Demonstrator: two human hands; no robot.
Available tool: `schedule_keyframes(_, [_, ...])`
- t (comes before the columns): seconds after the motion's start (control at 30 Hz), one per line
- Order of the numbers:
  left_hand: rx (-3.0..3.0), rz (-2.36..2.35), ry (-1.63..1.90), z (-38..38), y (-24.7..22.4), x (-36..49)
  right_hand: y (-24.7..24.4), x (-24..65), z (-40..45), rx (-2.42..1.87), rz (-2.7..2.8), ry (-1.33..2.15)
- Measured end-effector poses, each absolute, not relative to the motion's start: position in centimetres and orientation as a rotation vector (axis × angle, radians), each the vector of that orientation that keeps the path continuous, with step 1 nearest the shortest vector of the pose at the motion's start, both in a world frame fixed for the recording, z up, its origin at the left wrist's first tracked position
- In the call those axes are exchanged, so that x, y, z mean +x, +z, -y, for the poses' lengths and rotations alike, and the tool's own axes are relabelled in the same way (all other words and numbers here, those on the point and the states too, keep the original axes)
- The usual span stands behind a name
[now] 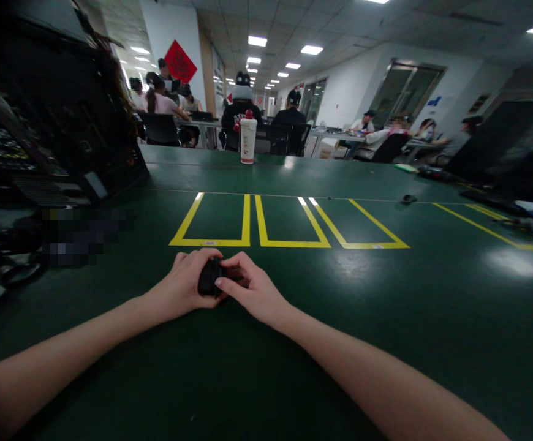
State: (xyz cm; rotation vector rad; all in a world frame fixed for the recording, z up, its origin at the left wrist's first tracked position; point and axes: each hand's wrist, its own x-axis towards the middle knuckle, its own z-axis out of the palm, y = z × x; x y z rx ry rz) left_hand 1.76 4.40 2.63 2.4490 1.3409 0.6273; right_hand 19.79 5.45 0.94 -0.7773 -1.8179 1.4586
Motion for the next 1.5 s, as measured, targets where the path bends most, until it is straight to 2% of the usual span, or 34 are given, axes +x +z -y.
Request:
schedule_keyframes(0.23, [2.421,-1.366,0.621,-4.36,2.36,1.77,1.57,19.92,-5.46,-0.878,1.868,1.425])
schedule_keyframes(1.5, [2.406,-1.339,0.614,-4.02,3.15,1.84,1.11,19.91,-5.40,-0.843,1.862,1.386])
